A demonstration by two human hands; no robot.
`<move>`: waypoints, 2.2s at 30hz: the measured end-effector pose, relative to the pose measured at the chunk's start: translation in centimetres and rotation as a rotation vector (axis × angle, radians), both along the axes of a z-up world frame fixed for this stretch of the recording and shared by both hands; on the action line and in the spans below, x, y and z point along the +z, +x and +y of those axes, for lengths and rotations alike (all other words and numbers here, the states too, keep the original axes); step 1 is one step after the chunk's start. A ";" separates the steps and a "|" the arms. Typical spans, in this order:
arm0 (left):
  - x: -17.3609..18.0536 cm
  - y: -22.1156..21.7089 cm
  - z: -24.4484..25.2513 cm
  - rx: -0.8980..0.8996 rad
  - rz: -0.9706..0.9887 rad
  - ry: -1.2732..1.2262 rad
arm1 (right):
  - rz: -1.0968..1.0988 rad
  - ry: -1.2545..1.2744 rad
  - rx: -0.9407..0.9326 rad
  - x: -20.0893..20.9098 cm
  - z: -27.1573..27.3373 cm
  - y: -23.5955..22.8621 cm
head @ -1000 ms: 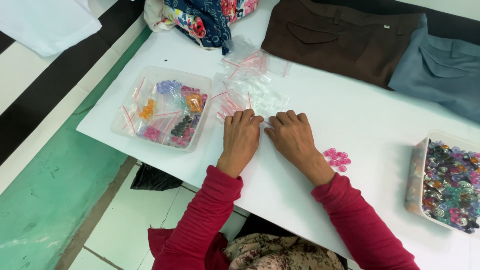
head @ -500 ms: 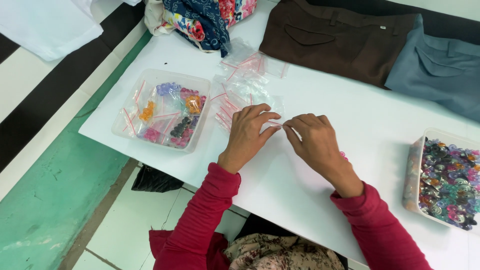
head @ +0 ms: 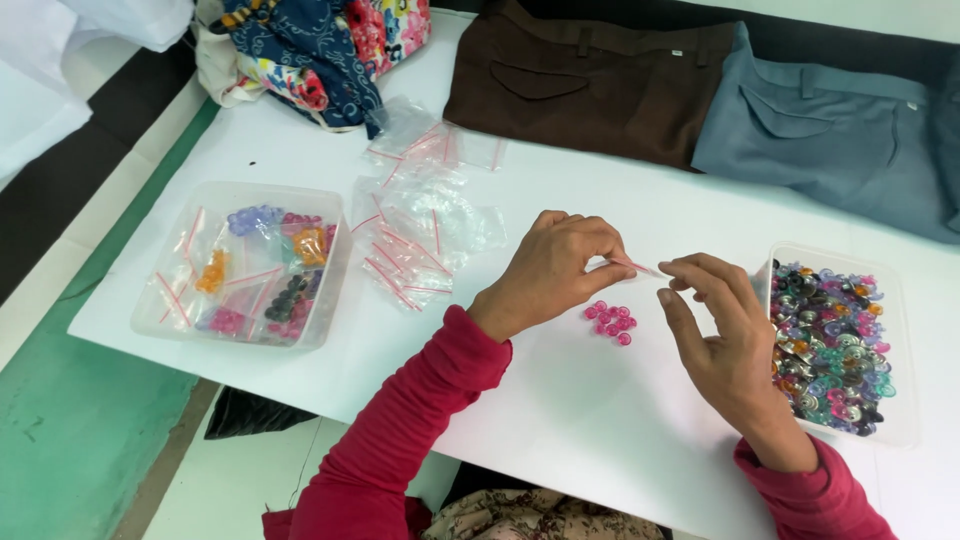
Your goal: Sorting various colored buttons from a large container into small individual plastic bags.
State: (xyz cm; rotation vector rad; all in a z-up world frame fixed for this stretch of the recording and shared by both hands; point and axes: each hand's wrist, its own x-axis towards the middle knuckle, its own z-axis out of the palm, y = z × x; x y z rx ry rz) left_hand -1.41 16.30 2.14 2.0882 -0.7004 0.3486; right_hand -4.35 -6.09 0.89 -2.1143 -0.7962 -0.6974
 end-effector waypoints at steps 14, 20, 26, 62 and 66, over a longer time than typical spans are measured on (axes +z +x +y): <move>-5.9 -1.8 -2.4 0.083 -0.187 0.039 | -0.027 -0.012 -0.015 -2.7 0.0 -0.8; -7.7 -1.5 -2.6 0.188 -0.378 0.063 | -0.019 -0.046 -0.015 -2.9 0.3 -0.6; -4.9 -2.7 -3.2 0.271 -0.560 0.110 | -0.089 -0.147 -0.007 -2.7 0.1 -1.4; -6.0 0.0 1.4 0.013 0.231 -0.013 | 0.423 -0.150 -0.024 -5.0 0.1 0.2; -6.1 -0.2 1.2 -0.057 0.209 0.000 | 0.309 -0.256 0.001 -5.4 0.2 0.6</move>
